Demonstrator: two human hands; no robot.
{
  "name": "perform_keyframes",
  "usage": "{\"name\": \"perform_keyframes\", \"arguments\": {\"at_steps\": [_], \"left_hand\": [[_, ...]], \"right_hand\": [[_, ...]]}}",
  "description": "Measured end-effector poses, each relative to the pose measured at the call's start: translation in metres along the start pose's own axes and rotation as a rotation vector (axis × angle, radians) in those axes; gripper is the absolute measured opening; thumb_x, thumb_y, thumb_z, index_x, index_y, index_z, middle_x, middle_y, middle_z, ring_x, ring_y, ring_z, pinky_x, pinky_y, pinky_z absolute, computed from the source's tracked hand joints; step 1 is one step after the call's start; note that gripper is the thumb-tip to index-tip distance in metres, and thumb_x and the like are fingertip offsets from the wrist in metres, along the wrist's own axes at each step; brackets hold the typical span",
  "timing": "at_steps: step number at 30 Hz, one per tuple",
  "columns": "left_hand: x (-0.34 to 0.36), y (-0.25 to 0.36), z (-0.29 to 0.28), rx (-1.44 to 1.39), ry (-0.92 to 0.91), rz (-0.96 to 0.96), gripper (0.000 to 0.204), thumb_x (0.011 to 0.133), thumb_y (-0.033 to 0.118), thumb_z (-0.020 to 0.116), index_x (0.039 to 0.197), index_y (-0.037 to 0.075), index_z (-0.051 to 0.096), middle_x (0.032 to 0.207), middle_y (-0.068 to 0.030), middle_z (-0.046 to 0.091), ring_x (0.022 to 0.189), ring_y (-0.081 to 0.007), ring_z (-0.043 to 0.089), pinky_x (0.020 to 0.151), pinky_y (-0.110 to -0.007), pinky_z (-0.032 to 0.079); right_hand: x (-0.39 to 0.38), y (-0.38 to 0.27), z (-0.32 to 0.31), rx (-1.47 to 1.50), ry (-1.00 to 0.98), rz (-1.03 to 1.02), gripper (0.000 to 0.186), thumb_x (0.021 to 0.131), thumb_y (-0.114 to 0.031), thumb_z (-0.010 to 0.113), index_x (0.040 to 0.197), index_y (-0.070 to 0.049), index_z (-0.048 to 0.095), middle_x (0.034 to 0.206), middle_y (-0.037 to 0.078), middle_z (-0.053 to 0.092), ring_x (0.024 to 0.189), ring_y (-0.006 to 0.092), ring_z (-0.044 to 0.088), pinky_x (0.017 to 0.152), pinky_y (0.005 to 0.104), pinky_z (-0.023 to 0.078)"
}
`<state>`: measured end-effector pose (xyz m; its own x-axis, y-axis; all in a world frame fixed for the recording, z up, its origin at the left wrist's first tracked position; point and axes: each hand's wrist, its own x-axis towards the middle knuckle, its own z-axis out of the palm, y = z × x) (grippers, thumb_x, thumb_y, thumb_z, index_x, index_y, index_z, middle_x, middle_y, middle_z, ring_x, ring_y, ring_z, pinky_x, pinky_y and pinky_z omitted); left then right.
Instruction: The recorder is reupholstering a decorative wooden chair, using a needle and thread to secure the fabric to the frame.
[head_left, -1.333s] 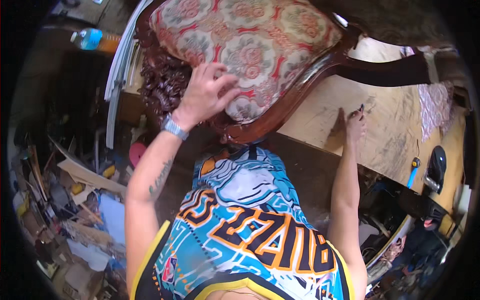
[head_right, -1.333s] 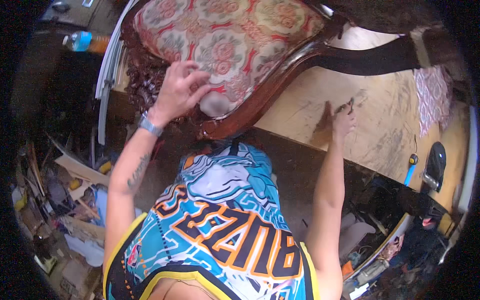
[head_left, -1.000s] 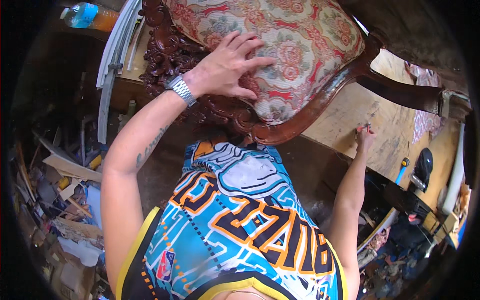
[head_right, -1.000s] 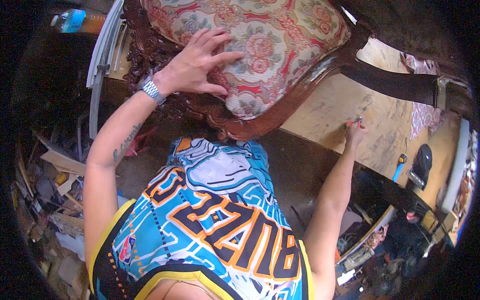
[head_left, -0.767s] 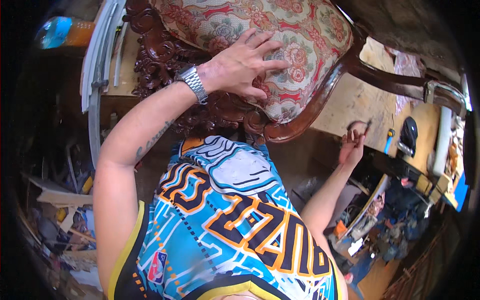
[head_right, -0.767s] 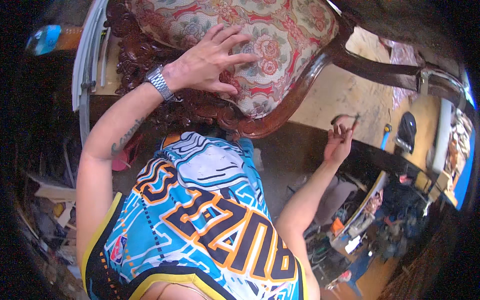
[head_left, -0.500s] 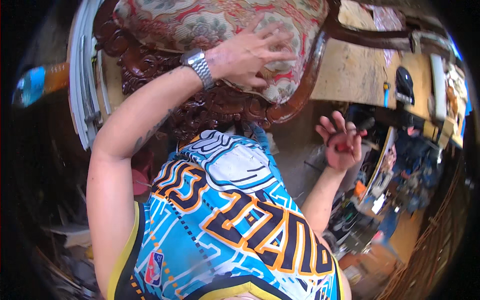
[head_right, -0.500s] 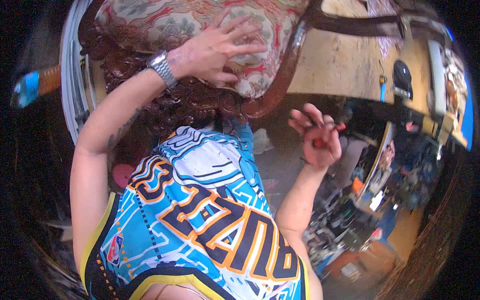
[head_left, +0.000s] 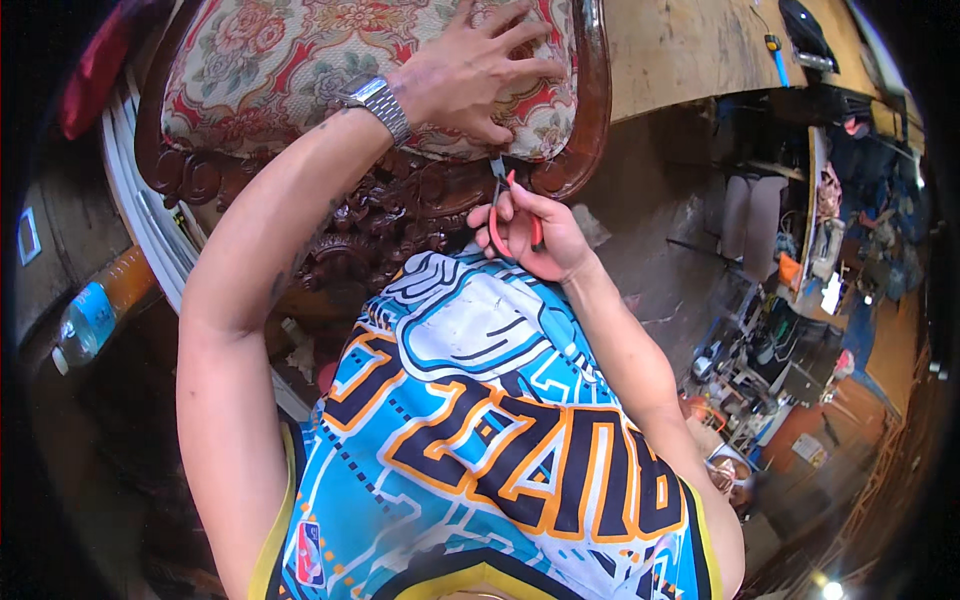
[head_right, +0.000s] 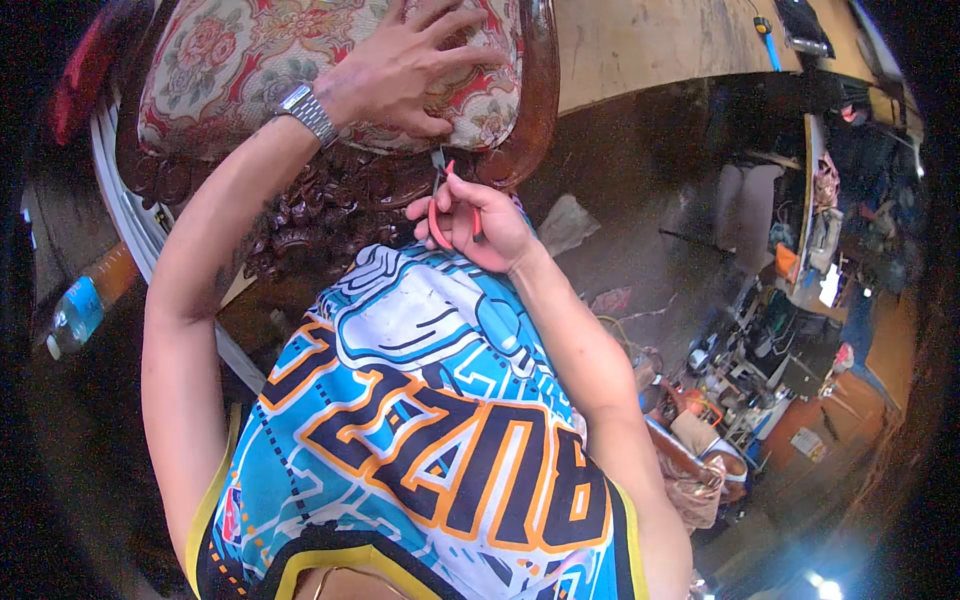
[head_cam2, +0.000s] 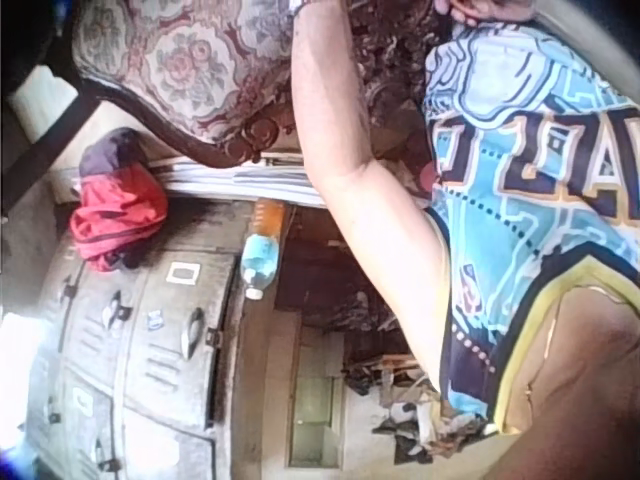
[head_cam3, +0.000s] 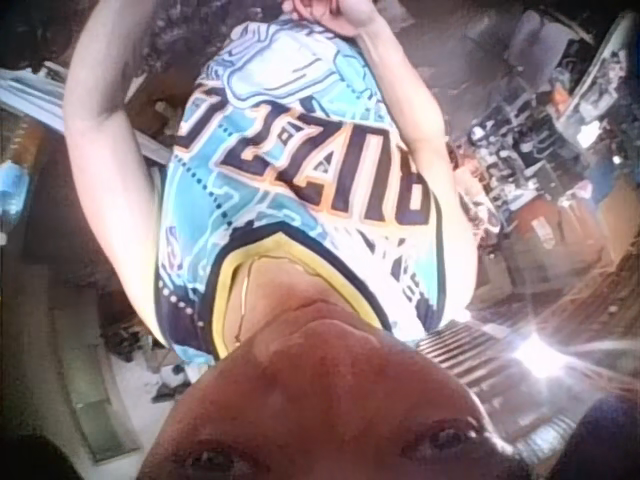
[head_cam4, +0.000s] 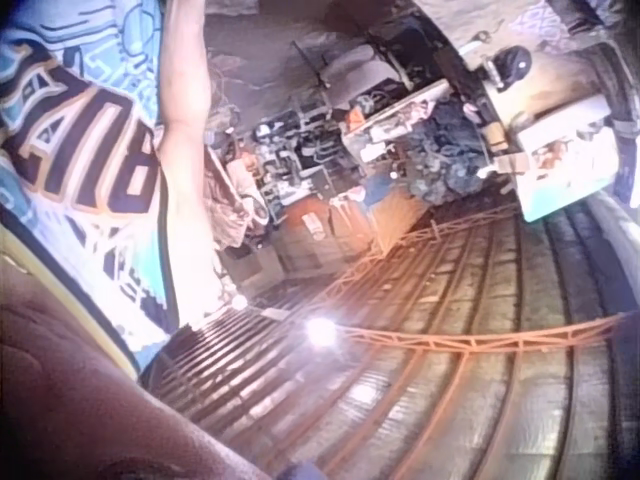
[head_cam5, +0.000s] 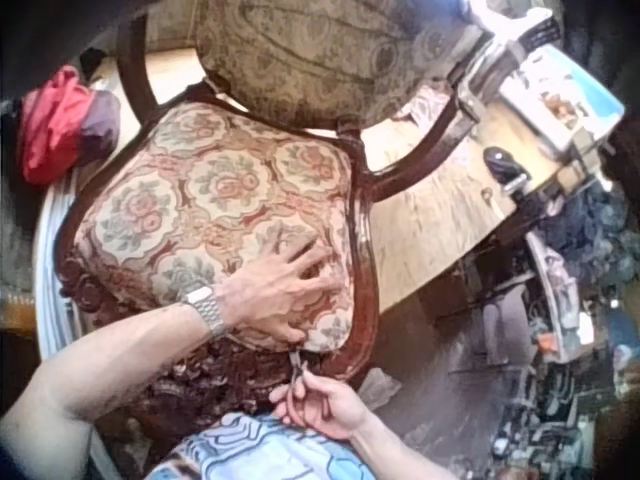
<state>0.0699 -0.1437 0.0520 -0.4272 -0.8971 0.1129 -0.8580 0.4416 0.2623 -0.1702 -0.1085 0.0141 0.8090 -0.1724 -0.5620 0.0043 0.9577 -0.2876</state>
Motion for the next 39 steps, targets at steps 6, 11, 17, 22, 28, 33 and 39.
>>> {"name": "perform_keyframes", "arguments": {"at_steps": [6, 11, 17, 22, 28, 33, 39], "left_hand": [[0.004, 0.003, 0.013, 0.125, 0.101, 0.025, 0.087, 0.063, 0.051, 0.076, 0.139, 0.023, 0.042, 0.143, -0.0165, 0.037, 0.136, -0.0390, 0.028, 0.105, -0.069, 0.021], [0.004, 0.005, 0.009, 0.072, 0.074, 0.010, 0.085, 0.063, 0.051, 0.076, 0.137, 0.022, 0.044, 0.140, -0.0157, 0.038, 0.134, -0.0384, 0.030, 0.103, -0.068, 0.024], [0.005, 0.008, 0.005, 0.094, 0.040, -0.009, 0.085, 0.062, 0.050, 0.076, 0.135, 0.022, 0.045, 0.139, -0.0155, 0.039, 0.134, -0.0382, 0.030, 0.105, -0.066, 0.024], [0.007, 0.005, 0.009, 0.081, 0.121, 0.031, 0.082, 0.061, 0.048, 0.077, 0.134, 0.023, 0.047, 0.139, -0.0150, 0.040, 0.134, -0.0386, 0.029, 0.104, -0.067, 0.024], [0.006, 0.005, 0.012, 0.069, 0.140, 0.031, 0.082, 0.062, 0.049, 0.077, 0.133, 0.023, 0.047, 0.139, -0.0151, 0.040, 0.135, -0.0385, 0.028, 0.104, -0.067, 0.023], [0.006, 0.005, 0.011, 0.050, 0.130, 0.023, 0.081, 0.062, 0.049, 0.076, 0.133, 0.023, 0.047, 0.139, -0.0152, 0.040, 0.135, -0.0381, 0.029, 0.104, -0.067, 0.022], [0.004, 0.005, 0.008, 0.030, 0.062, 0.006, 0.081, 0.062, 0.049, 0.076, 0.133, 0.022, 0.047, 0.138, -0.0152, 0.040, 0.134, -0.0372, 0.030, 0.104, -0.067, 0.022]], "right_hand": [[0.011, 0.012, -0.012, 0.179, -0.030, -0.081, 0.046, 0.102, -0.038, 0.033, 0.077, -0.008, 0.055, 0.111, 0.023, 0.061, 0.086, 0.0303, 0.064, 0.073, 0.0400, 0.053], [0.014, 0.019, -0.009, 0.295, -0.065, -0.107, 0.047, 0.102, -0.039, 0.034, 0.078, -0.006, 0.058, 0.114, 0.025, 0.060, 0.090, 0.0321, 0.065, 0.072, 0.0415, 0.058], [0.021, 0.029, 0.000, 0.325, -0.019, -0.184, 0.048, 0.100, -0.042, 0.039, 0.078, -0.005, 0.062, 0.114, 0.022, 0.061, 0.091, 0.0334, 0.064, 0.076, 0.0446, 0.053], [0.020, 0.035, 0.009, 0.466, 0.011, -0.203, 0.047, 0.099, -0.042, 0.041, 0.078, -0.006, 0.062, 0.116, 0.021, 0.061, 0.093, 0.0336, 0.064, 0.077, 0.0443, 0.053], [0.019, 0.033, 0.011, 0.467, 0.032, -0.200, 0.045, 0.098, -0.042, 0.043, 0.077, -0.007, 0.063, 0.118, 0.020, 0.061, 0.097, 0.0335, 0.063, 0.079, 0.0450, 0.053], [0.019, 0.032, 0.009, 0.529, -0.009, -0.184, 0.045, 0.098, -0.042, 0.043, 0.079, -0.007, 0.065, 0.121, 0.019, 0.060, 0.098, 0.0339, 0.063, 0.080, 0.0455, 0.053], [0.018, 0.031, 0.006, 0.559, -0.099, -0.143, 0.046, 0.098, -0.042, 0.043, 0.081, -0.007, 0.066, 0.124, 0.018, 0.058, 0.098, 0.0332, 0.062, 0.080, 0.0460, 0.054]]}}
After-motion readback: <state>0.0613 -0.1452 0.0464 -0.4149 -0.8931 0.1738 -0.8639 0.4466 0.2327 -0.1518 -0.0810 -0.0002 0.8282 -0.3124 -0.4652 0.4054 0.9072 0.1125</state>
